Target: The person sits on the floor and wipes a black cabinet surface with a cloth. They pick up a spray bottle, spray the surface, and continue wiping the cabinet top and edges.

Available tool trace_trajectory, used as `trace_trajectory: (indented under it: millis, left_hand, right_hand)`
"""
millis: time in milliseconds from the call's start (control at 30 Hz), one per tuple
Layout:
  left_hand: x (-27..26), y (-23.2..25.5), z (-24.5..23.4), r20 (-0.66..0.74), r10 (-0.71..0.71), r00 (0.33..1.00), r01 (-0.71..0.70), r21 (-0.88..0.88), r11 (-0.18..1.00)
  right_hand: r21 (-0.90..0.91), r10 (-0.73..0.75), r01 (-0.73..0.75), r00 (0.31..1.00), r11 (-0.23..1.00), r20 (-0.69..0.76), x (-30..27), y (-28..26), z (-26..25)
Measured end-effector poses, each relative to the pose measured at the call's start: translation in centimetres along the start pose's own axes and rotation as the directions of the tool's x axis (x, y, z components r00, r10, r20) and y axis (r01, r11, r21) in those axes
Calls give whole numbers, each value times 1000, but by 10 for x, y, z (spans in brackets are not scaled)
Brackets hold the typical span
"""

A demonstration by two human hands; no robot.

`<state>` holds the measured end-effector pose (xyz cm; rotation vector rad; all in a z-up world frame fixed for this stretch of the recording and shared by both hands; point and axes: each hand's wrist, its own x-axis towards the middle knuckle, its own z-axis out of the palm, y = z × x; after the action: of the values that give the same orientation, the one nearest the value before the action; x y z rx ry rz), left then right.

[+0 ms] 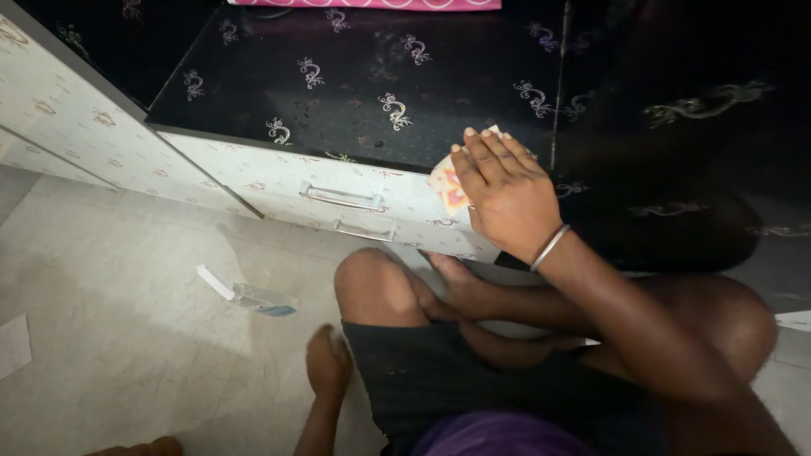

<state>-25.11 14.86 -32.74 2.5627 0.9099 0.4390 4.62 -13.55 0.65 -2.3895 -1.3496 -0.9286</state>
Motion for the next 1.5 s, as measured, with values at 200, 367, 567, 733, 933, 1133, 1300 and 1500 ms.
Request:
trace_trajectory:
  millis: [200, 367, 567, 733, 933, 1133, 1300, 1500]
  left_hand:
    - [-54, -57, -6, 602, 284, 746, -457, 153, 876]
    - [-46, -66, -35, 914, 36, 404, -500, 188, 845]
    - [-18, -66, -21, 978, -33, 204, -582, 148, 799]
    - [15, -71, 7, 974, -57, 221, -546, 172, 820]
    - [79, -103, 9, 977, -49, 209, -566, 161, 809]
    - [92, -121, -12, 981, -46, 187, -548, 143, 824]
    - [100, -114, -20, 978, -47, 205, -525, 150, 838]
    - [97, -108, -30, 975, -71, 213, -531, 176, 829]
  right_hand:
    - [67, -25, 21, 998, 998, 64, 28, -12, 15]
    - [61, -9, -1, 989, 998, 149, 65, -37, 37]
    - [141, -55, 12, 953, 990, 299, 117, -66, 67]
    - [164, 0, -51, 955, 985, 297, 171, -108, 100]
    - [165, 113, -162, 956, 973, 272, 199, -141, 110]
    - [149, 230, -267, 947, 952, 224, 205, -153, 104]
    - [135, 320, -348, 927, 928, 194, 216, -158, 106]
    - [130, 319, -346, 928, 929, 191, 208, -152, 109]
